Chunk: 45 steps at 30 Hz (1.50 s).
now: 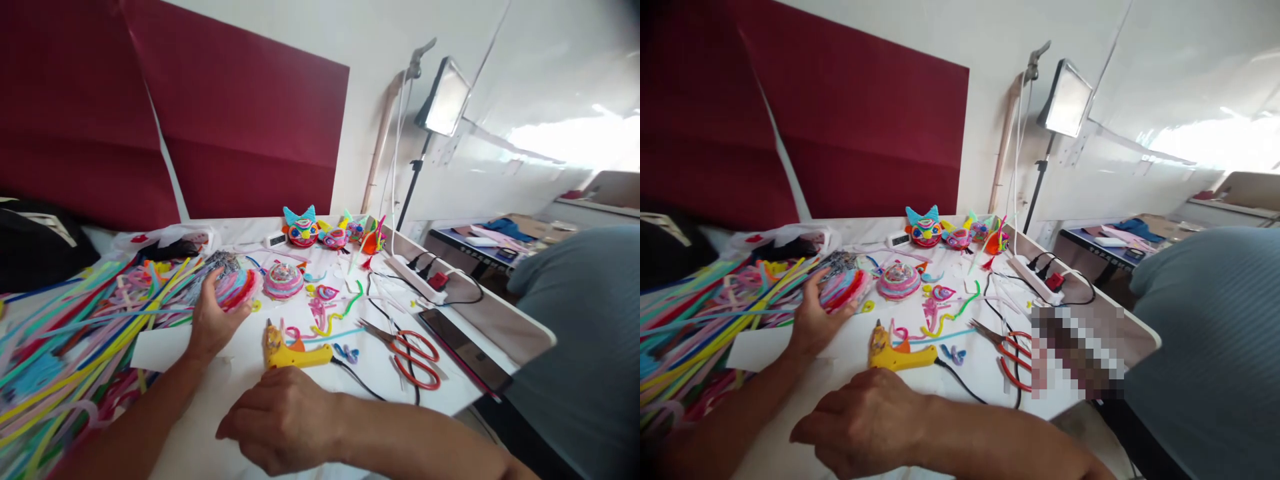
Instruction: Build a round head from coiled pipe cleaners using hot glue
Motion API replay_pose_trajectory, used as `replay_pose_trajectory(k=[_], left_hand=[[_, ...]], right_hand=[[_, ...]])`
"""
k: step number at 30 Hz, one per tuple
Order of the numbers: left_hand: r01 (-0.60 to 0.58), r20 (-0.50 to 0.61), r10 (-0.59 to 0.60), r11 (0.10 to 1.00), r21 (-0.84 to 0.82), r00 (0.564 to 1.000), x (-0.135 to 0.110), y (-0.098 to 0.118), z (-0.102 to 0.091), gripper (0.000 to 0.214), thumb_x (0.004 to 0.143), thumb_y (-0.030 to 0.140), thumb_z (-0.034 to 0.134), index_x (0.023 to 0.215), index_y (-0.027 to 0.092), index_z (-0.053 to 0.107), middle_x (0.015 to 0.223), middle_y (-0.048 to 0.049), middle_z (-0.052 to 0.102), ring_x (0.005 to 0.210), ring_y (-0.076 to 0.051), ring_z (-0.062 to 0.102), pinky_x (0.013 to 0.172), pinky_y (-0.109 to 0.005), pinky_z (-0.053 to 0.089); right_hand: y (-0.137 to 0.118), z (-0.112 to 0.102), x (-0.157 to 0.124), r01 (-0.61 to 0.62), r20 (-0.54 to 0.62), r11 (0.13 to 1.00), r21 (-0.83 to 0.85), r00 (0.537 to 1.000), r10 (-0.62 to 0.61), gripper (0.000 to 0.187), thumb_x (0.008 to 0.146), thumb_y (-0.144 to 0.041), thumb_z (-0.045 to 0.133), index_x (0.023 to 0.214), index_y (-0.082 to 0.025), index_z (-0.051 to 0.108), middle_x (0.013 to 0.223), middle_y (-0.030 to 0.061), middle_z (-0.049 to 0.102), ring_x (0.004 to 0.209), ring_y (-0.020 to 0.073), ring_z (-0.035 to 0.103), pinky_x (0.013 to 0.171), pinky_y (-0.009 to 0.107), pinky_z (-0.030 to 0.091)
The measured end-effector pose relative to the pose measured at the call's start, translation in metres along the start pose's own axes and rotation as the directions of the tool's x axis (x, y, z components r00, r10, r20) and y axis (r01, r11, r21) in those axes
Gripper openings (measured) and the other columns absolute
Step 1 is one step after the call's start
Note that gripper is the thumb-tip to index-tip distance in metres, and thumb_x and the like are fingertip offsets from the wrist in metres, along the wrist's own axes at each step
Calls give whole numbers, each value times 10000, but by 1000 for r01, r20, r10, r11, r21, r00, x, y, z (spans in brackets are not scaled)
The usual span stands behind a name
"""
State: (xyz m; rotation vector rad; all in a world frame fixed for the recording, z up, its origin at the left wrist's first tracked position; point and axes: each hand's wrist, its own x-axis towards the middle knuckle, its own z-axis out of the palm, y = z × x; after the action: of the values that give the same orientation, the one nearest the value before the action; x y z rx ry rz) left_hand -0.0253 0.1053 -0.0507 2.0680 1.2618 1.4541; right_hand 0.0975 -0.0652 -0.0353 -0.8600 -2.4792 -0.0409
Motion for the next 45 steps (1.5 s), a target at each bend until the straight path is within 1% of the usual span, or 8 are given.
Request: replay_pose_trajectory(k=[7, 10, 19, 24, 29, 35, 41, 45], left_hand=[[-14, -16, 14, 1000, -27, 1000, -3, 1, 2, 778, 662, 281, 704, 1368, 191, 390, 1285, -146, 555, 1237, -338, 531, 1049, -513, 440], [-16, -25, 15, 999, -28, 1000, -3, -1, 3, 773, 663, 274, 701, 1364, 178, 391, 1296, -154, 552, 1259, -338, 511, 1061, -508, 425], [-43, -50, 41, 998, -42, 998, -4, -5, 5, 752, 680, 263, 691, 1359, 178, 379, 1321, -164, 537, 1275, -332, 500, 1063, -506, 428], [-30, -53, 27, 998, -56, 998, -5, -5, 8, 754, 676, 248, 698, 1358, 202, 381, 1309, -153, 543, 1288, -340, 487, 1067, -522, 422], [-42, -50, 38, 997, -69, 998, -5, -6, 8, 762, 673, 249, 699, 1363, 202, 377, 1321, -156, 533, 1288, -337, 488, 1073, -514, 417], [-47, -42, 43, 996, -75, 998, -5, -9, 9, 766, 691, 288, 690, 1374, 189, 359, 1323, -159, 531, 1287, -327, 489, 1067, -500, 422], [-77, -54, 73, 994, -74, 996, -6, -9, 10, 754, 696, 300, 676, 1372, 181, 365, 1347, -170, 515, 1262, -329, 508, 1059, -500, 426], [-78, -43, 75, 994, -71, 996, -7, -7, 9, 756, 696, 305, 678, 1374, 189, 364, 1350, -171, 512, 1259, -335, 508, 1049, -511, 431]], right_hand=[[49, -61, 5, -216, -135, 975, -57, 969, 207, 209, 848, -145, 462, 978, -182, 622, 824, 31, 704, 734, 152, 642, 699, 260, 490], [100, -75, 4, -535, -33, 829, -163, 843, 538, 245, 860, -140, 488, 1059, -181, 626, 1018, 57, 701, 888, 163, 650, 803, 264, 477], [189, -39, 29, -615, 143, 761, -203, 751, 645, 956, 656, -525, 772, 1429, -131, 370, 1401, 206, 472, 1246, 348, 502, 1000, 427, 420], [193, -22, 49, -653, 172, 742, -154, 722, 671, 985, 558, -518, 827, 1380, -151, 426, 1261, 197, 573, 1099, 350, 603, 916, 438, 466], [189, -31, 51, -705, 16, 708, -36, 708, 706, 949, 526, -418, 850, 1339, -138, 449, 1219, 193, 586, 1070, 338, 601, 922, 443, 461], [178, -83, 21, -698, -202, 670, 253, 639, 742, 818, 707, -472, 705, 1369, -139, 358, 1141, 137, 629, 992, 261, 641, 834, 392, 532], [140, -149, -26, -377, -279, 562, 736, 587, 760, 572, 770, -500, 579, 1248, -194, 514, 1171, 104, 639, 977, 245, 663, 801, 387, 546], [108, -171, -55, -336, -320, 539, 772, 528, 787, 621, 822, -585, 431, 1337, -242, 480, 1347, 110, 558, 1157, 294, 594, 845, 457, 531]])
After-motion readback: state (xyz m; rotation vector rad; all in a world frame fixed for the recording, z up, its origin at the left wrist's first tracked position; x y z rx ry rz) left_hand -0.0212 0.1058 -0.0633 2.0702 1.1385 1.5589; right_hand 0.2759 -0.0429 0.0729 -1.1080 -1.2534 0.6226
